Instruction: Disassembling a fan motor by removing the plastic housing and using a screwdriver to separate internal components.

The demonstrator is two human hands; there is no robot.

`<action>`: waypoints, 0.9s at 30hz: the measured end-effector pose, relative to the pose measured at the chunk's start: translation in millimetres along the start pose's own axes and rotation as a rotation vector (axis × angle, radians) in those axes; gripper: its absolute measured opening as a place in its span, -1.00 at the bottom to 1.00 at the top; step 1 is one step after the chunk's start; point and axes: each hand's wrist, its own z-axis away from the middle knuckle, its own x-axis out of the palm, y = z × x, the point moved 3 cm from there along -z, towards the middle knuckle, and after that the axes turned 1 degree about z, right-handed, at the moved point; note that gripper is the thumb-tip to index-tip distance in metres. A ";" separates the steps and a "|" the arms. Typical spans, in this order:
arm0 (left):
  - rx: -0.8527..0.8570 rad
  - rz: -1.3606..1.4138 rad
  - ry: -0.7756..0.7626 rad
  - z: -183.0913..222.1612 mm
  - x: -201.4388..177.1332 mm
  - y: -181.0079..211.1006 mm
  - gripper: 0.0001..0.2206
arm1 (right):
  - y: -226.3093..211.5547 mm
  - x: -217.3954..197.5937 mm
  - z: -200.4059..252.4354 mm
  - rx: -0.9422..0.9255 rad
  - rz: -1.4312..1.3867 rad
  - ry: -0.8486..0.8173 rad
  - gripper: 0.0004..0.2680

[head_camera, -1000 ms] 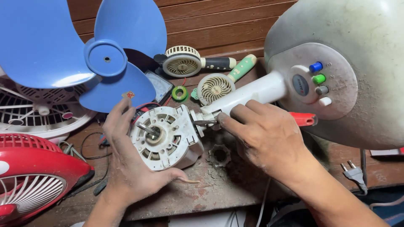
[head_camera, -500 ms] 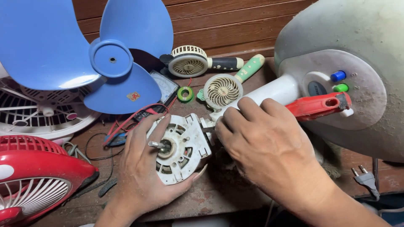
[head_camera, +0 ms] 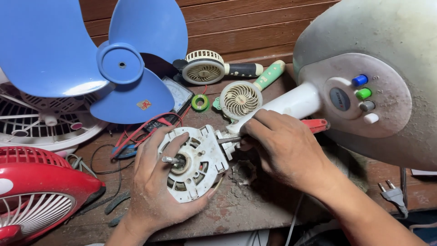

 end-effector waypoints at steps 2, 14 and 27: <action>0.008 0.012 0.006 1.2 1.8 -1.6 -0.18 | 1.7 5.2 3.9 -0.001 -0.008 0.026 -0.87; 0.020 0.029 0.032 3.1 2.5 -0.7 -0.19 | -6.2 3.0 7.3 -0.025 0.218 0.158 -0.90; -0.015 0.166 0.094 8.5 4.5 11.8 0.08 | -6.3 -18.6 13.4 -0.098 0.235 0.069 -0.90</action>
